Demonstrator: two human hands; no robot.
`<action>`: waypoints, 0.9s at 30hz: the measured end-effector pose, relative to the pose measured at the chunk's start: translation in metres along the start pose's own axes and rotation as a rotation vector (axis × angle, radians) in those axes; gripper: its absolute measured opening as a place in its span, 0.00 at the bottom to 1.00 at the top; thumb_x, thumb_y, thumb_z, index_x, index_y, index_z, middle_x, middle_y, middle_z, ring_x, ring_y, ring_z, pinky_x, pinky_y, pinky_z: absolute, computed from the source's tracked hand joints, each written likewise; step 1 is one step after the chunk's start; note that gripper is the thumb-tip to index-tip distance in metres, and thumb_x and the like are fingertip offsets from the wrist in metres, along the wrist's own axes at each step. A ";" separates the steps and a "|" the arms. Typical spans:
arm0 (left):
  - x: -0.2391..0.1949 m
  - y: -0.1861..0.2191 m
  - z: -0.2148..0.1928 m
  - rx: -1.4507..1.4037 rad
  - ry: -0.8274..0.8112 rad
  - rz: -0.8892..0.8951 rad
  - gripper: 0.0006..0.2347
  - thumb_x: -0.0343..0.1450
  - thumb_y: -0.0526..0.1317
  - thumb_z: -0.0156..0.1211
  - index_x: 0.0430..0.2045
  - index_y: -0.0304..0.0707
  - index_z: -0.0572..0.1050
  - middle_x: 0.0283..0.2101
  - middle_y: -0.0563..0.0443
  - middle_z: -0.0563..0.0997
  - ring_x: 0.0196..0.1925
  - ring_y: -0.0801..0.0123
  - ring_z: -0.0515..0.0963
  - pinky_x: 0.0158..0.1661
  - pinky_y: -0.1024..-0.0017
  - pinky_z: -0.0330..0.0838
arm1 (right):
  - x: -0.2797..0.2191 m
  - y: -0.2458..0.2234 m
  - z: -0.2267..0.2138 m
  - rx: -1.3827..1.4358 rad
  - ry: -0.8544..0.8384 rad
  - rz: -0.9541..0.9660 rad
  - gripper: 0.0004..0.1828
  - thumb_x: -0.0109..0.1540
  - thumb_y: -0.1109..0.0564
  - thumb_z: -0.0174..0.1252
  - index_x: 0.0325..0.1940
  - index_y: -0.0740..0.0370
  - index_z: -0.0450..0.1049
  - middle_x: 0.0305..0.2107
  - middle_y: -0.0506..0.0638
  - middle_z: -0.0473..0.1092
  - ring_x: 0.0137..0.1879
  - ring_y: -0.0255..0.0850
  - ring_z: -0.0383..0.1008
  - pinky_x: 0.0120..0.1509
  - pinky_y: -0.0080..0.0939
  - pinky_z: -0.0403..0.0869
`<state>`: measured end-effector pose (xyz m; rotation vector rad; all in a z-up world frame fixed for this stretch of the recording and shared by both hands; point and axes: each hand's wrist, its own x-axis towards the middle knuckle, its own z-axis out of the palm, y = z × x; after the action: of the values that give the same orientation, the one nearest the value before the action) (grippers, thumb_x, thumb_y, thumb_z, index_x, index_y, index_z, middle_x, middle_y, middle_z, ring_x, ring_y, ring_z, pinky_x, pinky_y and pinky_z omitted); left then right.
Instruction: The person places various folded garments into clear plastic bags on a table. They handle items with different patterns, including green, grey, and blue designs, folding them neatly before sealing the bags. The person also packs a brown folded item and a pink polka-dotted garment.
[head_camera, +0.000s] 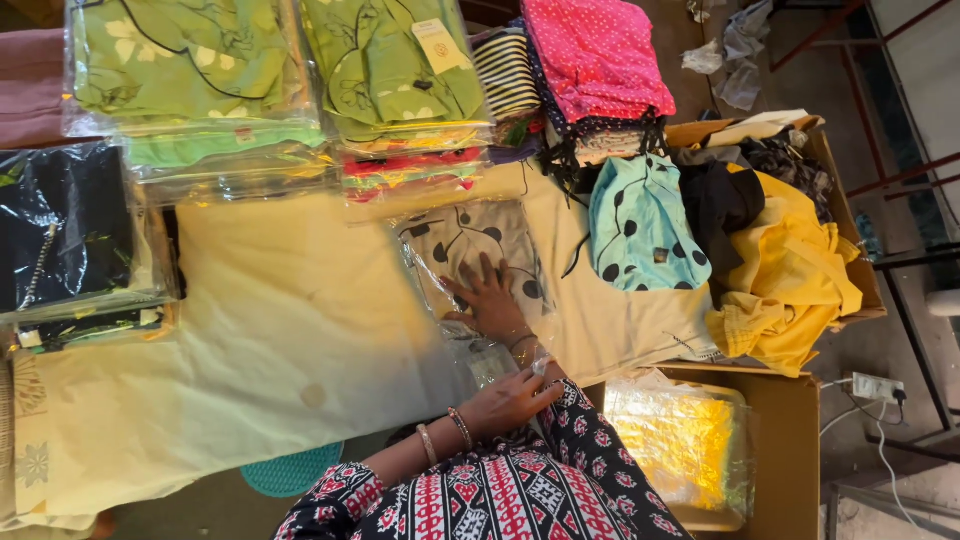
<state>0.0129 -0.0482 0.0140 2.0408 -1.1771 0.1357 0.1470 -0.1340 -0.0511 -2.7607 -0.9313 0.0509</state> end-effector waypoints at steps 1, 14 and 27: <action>-0.001 0.000 -0.004 0.002 0.002 -0.004 0.19 0.72 0.36 0.51 0.59 0.34 0.69 0.49 0.36 0.75 0.48 0.53 0.78 0.50 0.64 0.74 | -0.001 0.003 0.005 0.001 -0.001 -0.005 0.41 0.61 0.24 0.52 0.76 0.33 0.61 0.72 0.54 0.55 0.79 0.68 0.41 0.76 0.82 0.37; -0.086 -0.044 -0.045 -0.080 0.442 -0.845 0.19 0.70 0.40 0.64 0.56 0.34 0.72 0.55 0.34 0.69 0.58 0.44 0.69 0.57 0.56 0.66 | -0.076 -0.021 -0.002 0.565 0.203 0.153 0.29 0.72 0.46 0.50 0.75 0.57 0.61 0.72 0.57 0.59 0.81 0.58 0.52 0.85 0.63 0.48; -0.114 -0.109 0.001 -0.299 0.670 -1.024 0.14 0.73 0.36 0.61 0.51 0.37 0.70 0.51 0.38 0.69 0.37 0.61 0.81 0.36 0.70 0.78 | -0.069 -0.017 -0.019 0.214 0.142 -0.108 0.37 0.59 0.37 0.64 0.65 0.58 0.65 0.68 0.55 0.60 0.78 0.59 0.52 0.84 0.71 0.42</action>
<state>0.0327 0.0620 -0.0978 1.8555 0.2845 0.1081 0.0833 -0.1663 -0.0318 -2.4792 -0.9739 -0.0588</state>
